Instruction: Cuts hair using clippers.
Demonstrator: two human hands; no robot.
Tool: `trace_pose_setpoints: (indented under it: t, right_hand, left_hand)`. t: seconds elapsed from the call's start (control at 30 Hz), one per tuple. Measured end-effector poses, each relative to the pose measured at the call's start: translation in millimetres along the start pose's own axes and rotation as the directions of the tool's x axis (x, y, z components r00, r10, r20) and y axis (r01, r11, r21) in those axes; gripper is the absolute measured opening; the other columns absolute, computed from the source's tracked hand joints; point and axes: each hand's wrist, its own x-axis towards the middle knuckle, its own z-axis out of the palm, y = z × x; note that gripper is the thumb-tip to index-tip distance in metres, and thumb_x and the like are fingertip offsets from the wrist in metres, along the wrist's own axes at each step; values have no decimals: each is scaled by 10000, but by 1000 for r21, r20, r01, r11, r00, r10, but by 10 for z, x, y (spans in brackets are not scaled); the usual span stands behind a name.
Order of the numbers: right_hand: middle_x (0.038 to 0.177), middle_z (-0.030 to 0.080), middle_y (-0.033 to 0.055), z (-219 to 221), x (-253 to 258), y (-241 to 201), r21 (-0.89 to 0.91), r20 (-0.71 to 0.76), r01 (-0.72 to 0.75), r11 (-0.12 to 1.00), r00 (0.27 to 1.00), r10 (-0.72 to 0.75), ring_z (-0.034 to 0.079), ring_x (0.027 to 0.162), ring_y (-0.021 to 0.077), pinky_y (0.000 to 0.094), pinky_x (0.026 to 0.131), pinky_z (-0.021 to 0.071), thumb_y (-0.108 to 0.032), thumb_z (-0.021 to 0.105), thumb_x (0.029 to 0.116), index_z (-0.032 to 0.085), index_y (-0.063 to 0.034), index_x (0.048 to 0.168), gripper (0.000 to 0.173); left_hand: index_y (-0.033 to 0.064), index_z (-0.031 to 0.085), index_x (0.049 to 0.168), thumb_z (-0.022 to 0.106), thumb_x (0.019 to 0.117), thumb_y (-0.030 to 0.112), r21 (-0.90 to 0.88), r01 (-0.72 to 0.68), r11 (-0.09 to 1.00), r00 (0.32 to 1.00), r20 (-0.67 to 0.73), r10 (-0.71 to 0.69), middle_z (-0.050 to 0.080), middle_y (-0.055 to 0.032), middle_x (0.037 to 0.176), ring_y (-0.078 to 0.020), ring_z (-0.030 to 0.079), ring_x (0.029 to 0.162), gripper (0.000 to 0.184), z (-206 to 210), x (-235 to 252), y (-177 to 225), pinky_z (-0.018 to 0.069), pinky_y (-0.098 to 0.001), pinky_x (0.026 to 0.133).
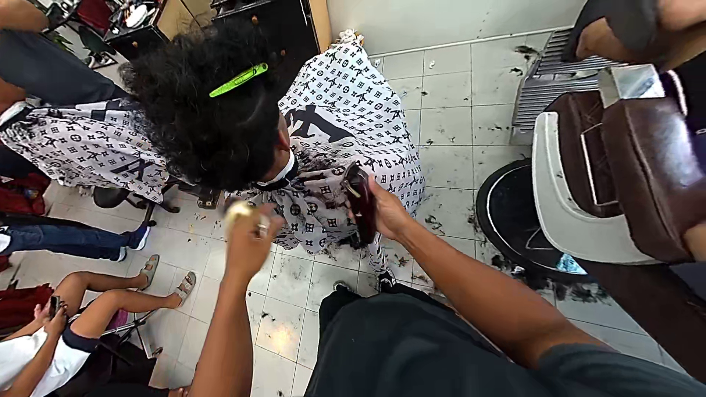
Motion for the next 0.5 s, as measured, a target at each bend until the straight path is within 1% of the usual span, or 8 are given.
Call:
trace_pose_setpoints:
  t: [0.03, 0.07, 0.13, 0.2, 0.27, 0.33, 0.4, 0.5]
  right_hand:
    - [901, 659, 52, -69, -27, -52, -32, -14, -28, 999, 1000, 28, 649, 716, 143, 289, 662, 578, -527, 152, 1093, 540, -87, 1280, 616]
    - [875, 655, 45, -138, -57, -93, -71, -6, -41, 997, 999, 41, 644, 691, 132, 273, 643, 574, -515, 189, 1088, 544, -88, 1260, 581]
    - [855, 666, 45, -231, -96, -176, -88, 14, -21, 996, 1000, 22, 660, 673, 131, 267, 634, 588, -482, 388, 1047, 540, -83, 1265, 480]
    - [839, 670, 36, -258, -129, -230, -97, -3, 11, 995, 1000, -11, 670, 667, 133, 275, 638, 598, -425, 593, 967, 516, -83, 1274, 466]
    - [823, 660, 26, -263, -116, -318, -149, -52, 42, 988, 997, -51, 663, 657, 132, 290, 640, 599, -274, 731, 857, 502, -56, 1296, 541]
    - [817, 653, 26, -270, -54, -428, -197, -94, 78, 977, 991, -98, 652, 633, 132, 296, 616, 597, -130, 776, 778, 493, -22, 1289, 594]
    - [800, 664, 27, -327, 80, -562, -230, -97, 123, 965, 984, -149, 653, 601, 133, 293, 584, 597, -88, 758, 783, 488, -2, 1264, 559]
    - [745, 674, 7, -522, 402, -792, -247, 2, 183, 952, 982, -189, 646, 558, 124, 278, 538, 584, -242, 750, 853, 520, 7, 1231, 508]
  left_hand:
    - [11, 730, 1185, 681, 971, 267, -26, -30, 999, 982, 186, 34, 745, -109, 940, -141, 676, 778, 337, 124, 67, -10, 564, -374, 732]
    - [49, 758, 1142, 680, 969, 297, -110, -80, 991, 965, 242, 105, 742, -36, 894, -58, 642, 745, 312, 230, 135, -21, 539, -275, 709]
    - [37, 751, 1064, 660, 977, 289, -331, -107, 938, 981, 116, 153, 734, 4, 888, -2, 647, 724, 282, 342, 305, -51, 563, -211, 685]
    - [24, 682, 1063, 604, 995, 232, -387, 79, 919, 989, 145, -24, 700, -11, 879, -31, 610, 640, 232, 383, 468, -71, 538, -222, 585]
    - [0, 670, 1139, 609, 1022, 205, -242, 320, 916, 872, 453, -185, 694, -100, 915, -145, 628, 691, 244, 387, 643, 11, 547, -340, 631]
    - [46, 711, 1127, 644, 1004, 266, -219, 286, 933, 790, 604, -101, 696, -43, 882, -78, 607, 670, 261, 442, 743, 215, 532, -280, 628]
    - [58, 742, 1076, 649, 996, 262, -357, 107, 928, 871, 484, 86, 711, 8, 883, -6, 623, 733, 238, 546, 875, 469, 537, -209, 700]
    - [9, 766, 1024, 676, 953, 134, -354, -283, 891, 957, -38, 289, 750, -99, 973, -147, 702, 904, 170, 843, 1331, 673, 575, -363, 859]
